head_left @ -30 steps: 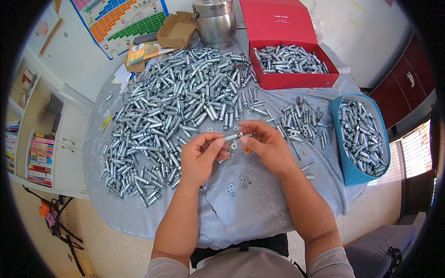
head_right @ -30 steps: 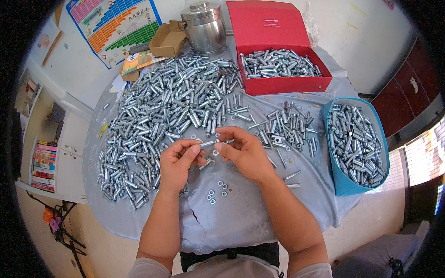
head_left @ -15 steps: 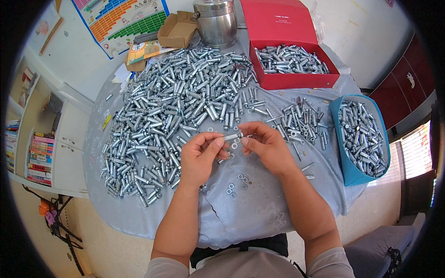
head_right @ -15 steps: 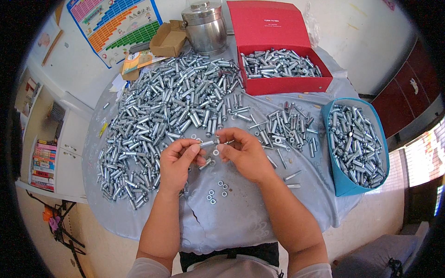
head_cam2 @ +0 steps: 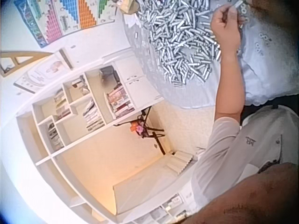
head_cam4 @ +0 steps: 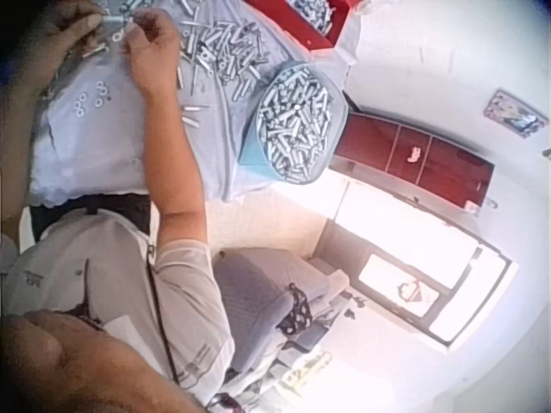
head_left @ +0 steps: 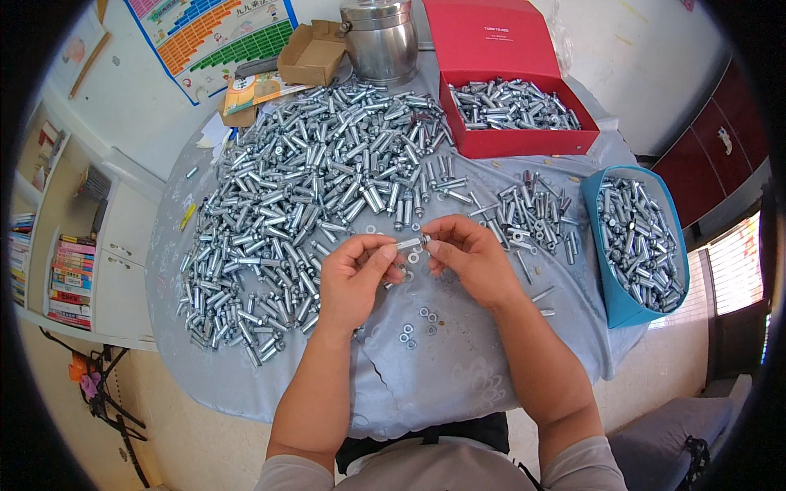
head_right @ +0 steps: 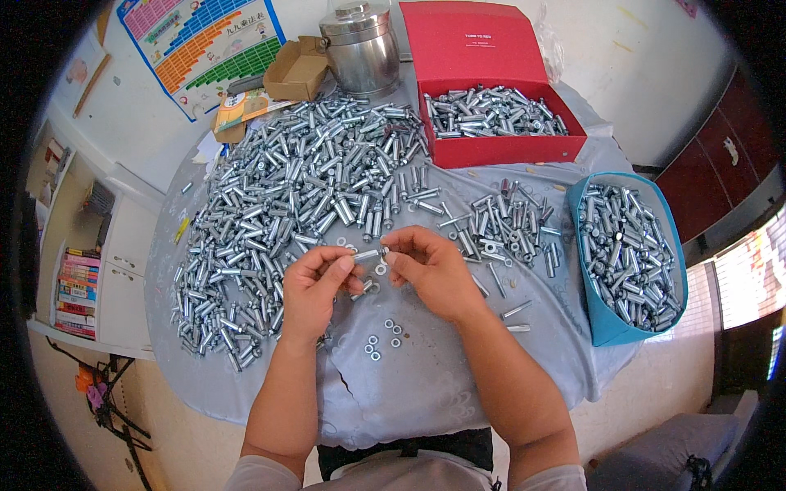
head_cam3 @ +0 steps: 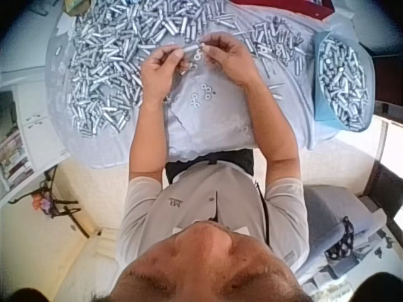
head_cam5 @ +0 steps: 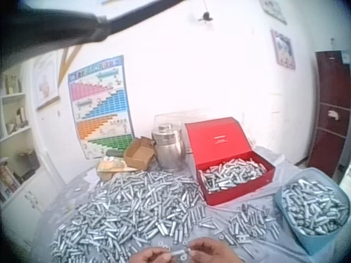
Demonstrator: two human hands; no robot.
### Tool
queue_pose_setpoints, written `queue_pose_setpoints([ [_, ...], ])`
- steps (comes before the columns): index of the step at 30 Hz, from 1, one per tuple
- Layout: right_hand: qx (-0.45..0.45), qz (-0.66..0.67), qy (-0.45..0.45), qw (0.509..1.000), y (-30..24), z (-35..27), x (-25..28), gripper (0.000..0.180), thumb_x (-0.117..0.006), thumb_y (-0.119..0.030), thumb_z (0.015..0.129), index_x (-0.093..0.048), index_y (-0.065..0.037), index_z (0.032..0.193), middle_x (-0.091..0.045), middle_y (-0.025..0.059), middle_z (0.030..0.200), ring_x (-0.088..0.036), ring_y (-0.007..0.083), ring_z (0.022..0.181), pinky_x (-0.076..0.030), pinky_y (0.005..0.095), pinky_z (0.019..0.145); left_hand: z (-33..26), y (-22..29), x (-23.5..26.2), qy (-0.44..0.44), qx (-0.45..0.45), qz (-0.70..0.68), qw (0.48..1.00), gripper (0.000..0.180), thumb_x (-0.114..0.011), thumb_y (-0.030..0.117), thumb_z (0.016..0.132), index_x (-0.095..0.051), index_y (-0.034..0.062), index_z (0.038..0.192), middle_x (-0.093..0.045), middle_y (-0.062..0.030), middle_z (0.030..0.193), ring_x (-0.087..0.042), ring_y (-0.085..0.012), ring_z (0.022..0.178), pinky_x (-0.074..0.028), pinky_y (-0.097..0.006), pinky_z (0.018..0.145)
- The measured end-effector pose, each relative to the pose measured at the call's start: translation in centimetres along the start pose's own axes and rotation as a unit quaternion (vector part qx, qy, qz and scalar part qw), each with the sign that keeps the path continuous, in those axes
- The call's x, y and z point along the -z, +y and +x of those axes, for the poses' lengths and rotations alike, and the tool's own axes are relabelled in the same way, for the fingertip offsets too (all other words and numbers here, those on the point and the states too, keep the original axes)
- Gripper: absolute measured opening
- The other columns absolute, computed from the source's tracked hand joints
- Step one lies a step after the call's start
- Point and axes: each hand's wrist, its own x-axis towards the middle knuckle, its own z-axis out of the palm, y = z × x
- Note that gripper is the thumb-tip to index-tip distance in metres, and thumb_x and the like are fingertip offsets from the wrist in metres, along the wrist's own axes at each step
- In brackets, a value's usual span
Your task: The person repeatedly picks up cylindrical metal fasteners and small washers from a large pile on a table. They insert the washers into the fasteners by hand and place the assembled units into a blue container. The process is repetitive and continues throughout the clip.
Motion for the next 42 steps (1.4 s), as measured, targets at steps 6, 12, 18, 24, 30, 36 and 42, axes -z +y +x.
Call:
queue_pose_setpoints([
  [6,-0.104,-0.022,-0.017,0.994,-0.7,-0.1,0.2,0.016,-0.06,-0.008,0.092,-0.062,0.0,0.105,-0.062,0.0041,0.085,-0.058,0.0095,0.069,-0.048,0.0242,0.063,-0.1,0.2,-0.1,0.002,0.004,-0.006,1.0,0.018,-0.061,0.011,0.093,-0.063,-0.0037,0.102,-0.068,-0.0086,0.084,-0.064,-0.0126,0.068,-0.054,-0.025,0.062],
  [12,0.065,-0.04,0.0,0.997,-0.1,0.1,0.0,0.015,-0.059,-0.013,0.093,-0.061,-0.001,0.1,-0.061,0.003,0.082,-0.057,0.0106,0.065,-0.047,0.0244,0.06,0.0,0.1,0.1,0.041,0.035,-0.015,0.998,0.019,-0.062,0.015,0.093,-0.064,-0.0034,0.1,-0.068,-0.0082,0.083,-0.064,-0.0129,0.067,-0.054,-0.025,0.062],
  [18,-0.126,0.071,0.0,0.99,-1.3,-0.2,-0.4,0.018,-0.062,-0.017,0.092,-0.058,-0.001,0.101,-0.059,0.0016,0.077,-0.052,0.0078,0.06,-0.042,0.0225,0.052,0.0,-0.5,-0.2,-0.003,-0.023,-0.023,0.999,0.019,-0.065,0.011,0.09,-0.066,-0.0031,0.103,-0.068,-0.0074,0.083,-0.064,-0.013,0.067,-0.054,-0.025,0.062],
  [24,-0.146,0.05,-0.001,0.988,-1.5,-0.4,-0.4,0.016,-0.061,-0.019,0.092,-0.059,-0.003,0.096,-0.056,-0.0006,0.072,-0.048,0.0067,0.055,-0.036,0.0216,0.045,-0.2,0.2,-0.5,0.031,0.033,-0.017,0.999,0.017,-0.066,0.005,0.087,-0.067,-0.003,0.102,-0.069,-0.0094,0.084,-0.065,-0.0138,0.07,-0.055,-0.027,0.065],
  [30,-0.136,0.151,0.065,0.977,-0.8,0.4,1.1,0.014,-0.062,-0.018,0.091,-0.06,-0.004,0.093,-0.053,-0.0007,0.07,-0.044,0.0064,0.051,-0.03,0.021,0.042,0.1,0.3,0.0,0.085,-0.018,-0.038,0.995,0.016,-0.065,0.003,0.086,-0.066,-0.002,0.101,-0.069,-0.0102,0.086,-0.066,-0.0142,0.072,-0.056,-0.027,0.067],
  [36,-0.158,0.154,0.017,0.975,-1.4,-0.1,-0.2,0.016,-0.064,-0.02,0.09,-0.062,-0.004,0.091,-0.051,-0.0016,0.069,-0.043,0.0061,0.051,-0.029,0.0208,0.043,-0.2,-0.4,-0.6,-0.011,-0.042,0.009,0.999,0.014,-0.065,-0.001,0.086,-0.065,-0.0017,0.1,-0.067,-0.005,0.089,-0.063,-0.009,0.078,-0.051,-0.022,0.07],
  [42,-0.098,0.042,0.066,0.992,-0.6,0.1,-0.1,0.011,-0.065,-0.013,0.089,-0.063,-0.003,0.091,-0.053,-0.0021,0.067,-0.044,0.0058,0.052,-0.033,0.0212,0.046,-0.1,-0.5,-0.4,0.025,-0.097,0.142,0.985,0.019,-0.067,0.004,0.085,-0.067,0.0011,0.104,-0.067,-0.003,0.091,-0.059,-0.0069,0.078,-0.047,-0.021,0.069],
])
